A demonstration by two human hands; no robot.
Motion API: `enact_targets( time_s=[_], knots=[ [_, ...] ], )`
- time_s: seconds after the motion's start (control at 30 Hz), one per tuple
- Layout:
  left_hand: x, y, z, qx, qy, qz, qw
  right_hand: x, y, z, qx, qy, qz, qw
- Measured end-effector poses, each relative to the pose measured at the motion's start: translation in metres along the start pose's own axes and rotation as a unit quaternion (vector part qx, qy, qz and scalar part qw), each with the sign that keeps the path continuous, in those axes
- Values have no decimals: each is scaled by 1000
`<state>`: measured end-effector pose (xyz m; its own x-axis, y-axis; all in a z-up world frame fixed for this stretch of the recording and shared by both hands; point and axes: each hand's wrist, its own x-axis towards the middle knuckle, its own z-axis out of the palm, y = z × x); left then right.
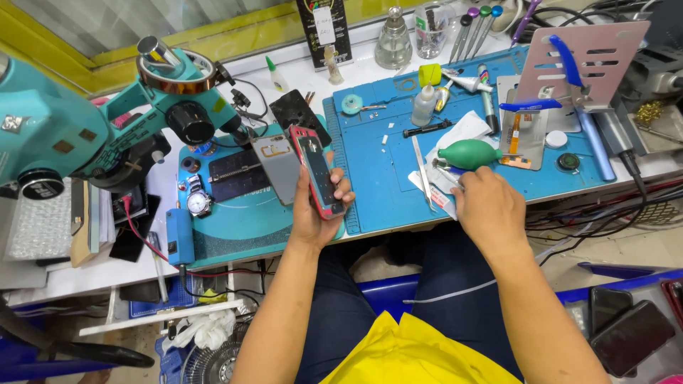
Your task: Technician disassembling a mobile phone to access and repair internal components at a dedicated workstation.
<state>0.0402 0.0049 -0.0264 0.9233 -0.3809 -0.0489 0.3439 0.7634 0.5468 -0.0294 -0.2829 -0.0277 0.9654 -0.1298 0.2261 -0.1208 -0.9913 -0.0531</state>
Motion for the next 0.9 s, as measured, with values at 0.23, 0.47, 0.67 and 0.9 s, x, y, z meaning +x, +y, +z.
enact_targets(
  time_s=[0.23, 0.47, 0.67, 0.9],
  knots=[
    [2, 5, -8, -84, -15, 10, 996, 3, 8, -17, 23, 1, -2, 1000],
    [-7, 10, 18, -26, -34, 47, 998, 9, -20, -62, 429, 136, 22, 893],
    [0, 4, 40, 121, 113, 126, 978, 28, -64, -36, 564, 175, -70, 804],
    [22, -9, -7, 242, 164, 207, 934, 41, -97, 9, 570, 141, -87, 805]
  ],
)
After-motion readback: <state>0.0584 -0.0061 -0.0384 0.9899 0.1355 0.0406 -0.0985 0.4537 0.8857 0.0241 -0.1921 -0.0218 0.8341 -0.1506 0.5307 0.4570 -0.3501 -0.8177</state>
